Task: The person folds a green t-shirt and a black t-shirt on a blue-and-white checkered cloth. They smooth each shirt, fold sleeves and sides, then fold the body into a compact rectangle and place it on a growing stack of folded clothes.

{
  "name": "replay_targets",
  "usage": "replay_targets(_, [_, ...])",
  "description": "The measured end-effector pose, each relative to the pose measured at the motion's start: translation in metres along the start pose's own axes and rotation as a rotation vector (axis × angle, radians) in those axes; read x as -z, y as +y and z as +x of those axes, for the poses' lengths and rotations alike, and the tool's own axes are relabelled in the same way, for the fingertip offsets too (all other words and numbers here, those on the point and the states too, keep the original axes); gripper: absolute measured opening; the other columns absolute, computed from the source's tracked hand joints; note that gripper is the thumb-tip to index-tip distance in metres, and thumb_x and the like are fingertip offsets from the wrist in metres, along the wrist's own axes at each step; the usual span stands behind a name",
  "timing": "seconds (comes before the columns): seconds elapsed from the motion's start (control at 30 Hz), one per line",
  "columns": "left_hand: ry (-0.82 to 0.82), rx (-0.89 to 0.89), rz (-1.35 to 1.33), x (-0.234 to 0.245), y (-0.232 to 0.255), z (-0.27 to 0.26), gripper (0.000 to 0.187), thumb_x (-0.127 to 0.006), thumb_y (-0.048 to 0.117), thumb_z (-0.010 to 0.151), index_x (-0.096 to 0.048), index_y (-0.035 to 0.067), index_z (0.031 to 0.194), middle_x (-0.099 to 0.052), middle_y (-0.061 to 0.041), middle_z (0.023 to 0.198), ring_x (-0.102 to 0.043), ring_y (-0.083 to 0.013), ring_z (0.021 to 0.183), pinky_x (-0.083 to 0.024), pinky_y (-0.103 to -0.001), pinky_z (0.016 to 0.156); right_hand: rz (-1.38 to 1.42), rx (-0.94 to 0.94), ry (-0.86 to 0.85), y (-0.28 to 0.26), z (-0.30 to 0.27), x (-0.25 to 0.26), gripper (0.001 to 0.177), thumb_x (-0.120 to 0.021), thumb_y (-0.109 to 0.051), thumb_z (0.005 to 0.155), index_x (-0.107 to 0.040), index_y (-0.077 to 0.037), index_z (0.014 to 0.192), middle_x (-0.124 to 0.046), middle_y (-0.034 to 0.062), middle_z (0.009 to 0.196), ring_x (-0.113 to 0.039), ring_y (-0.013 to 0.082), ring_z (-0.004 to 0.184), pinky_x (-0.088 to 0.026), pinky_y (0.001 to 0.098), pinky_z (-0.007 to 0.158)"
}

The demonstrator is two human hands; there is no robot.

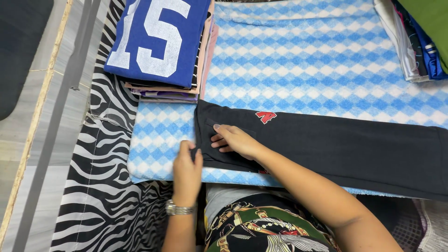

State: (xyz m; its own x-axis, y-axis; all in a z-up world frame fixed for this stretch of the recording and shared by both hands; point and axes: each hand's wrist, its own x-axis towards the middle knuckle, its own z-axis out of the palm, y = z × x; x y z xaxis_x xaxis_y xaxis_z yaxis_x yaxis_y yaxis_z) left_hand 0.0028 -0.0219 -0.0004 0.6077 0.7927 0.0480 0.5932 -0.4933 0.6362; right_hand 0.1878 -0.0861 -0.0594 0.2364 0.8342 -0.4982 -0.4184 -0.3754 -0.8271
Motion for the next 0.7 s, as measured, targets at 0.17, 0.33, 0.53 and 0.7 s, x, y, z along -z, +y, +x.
replay_targets(0.17, [-0.063,-0.426,0.015,-0.033,0.051,-0.022,0.020,-0.066,0.009,0.094,-0.059,0.002,0.111,-0.070,-0.018,0.104,-0.068,-0.0376,0.101,-0.054,-0.045,0.084,-0.293,0.180,0.052,-0.014,-0.013,0.007,0.053,-0.070,-0.038,0.096,-0.063,0.005,0.127,-0.068,0.0079,0.100,-0.061,0.0115,0.091,-0.053,0.0266,0.081])
replay_targets(0.33, [-0.110,-0.564,-0.288,-0.016,0.070,-0.021,0.036,-0.077,0.013,0.087,-0.063,0.001,0.118,-0.070,-0.020,0.119,-0.068,-0.0349,0.110,-0.054,-0.040,0.093,-0.262,0.390,0.025,-0.035,-0.051,0.036,0.043,-0.073,-0.004,0.085,-0.062,0.002,0.126,-0.068,0.0031,0.095,-0.060,0.0098,0.084,-0.053,0.0276,0.077])
replay_targets(0.53, [-0.042,-0.558,-0.426,-0.010,0.070,-0.026,0.034,-0.076,0.010,0.087,-0.063,0.002,0.117,-0.068,-0.015,0.118,-0.067,-0.0290,0.111,-0.053,-0.037,0.098,-0.289,0.428,0.093,-0.063,-0.147,0.092,0.047,-0.073,-0.004,0.087,-0.060,0.003,0.132,-0.071,0.0036,0.110,-0.063,0.0091,0.099,-0.053,0.0268,0.090])
replay_targets(0.7, [-0.115,-0.474,-0.434,-0.025,0.067,-0.023,0.028,-0.073,0.011,0.089,-0.064,0.002,0.114,-0.069,-0.013,0.112,-0.068,-0.0247,0.107,-0.053,-0.036,0.096,-0.221,0.417,0.232,-0.069,-0.238,0.152,0.059,-0.072,-0.001,0.084,-0.055,0.002,0.140,-0.069,0.0038,0.124,-0.062,0.0089,0.108,-0.052,0.0278,0.096])
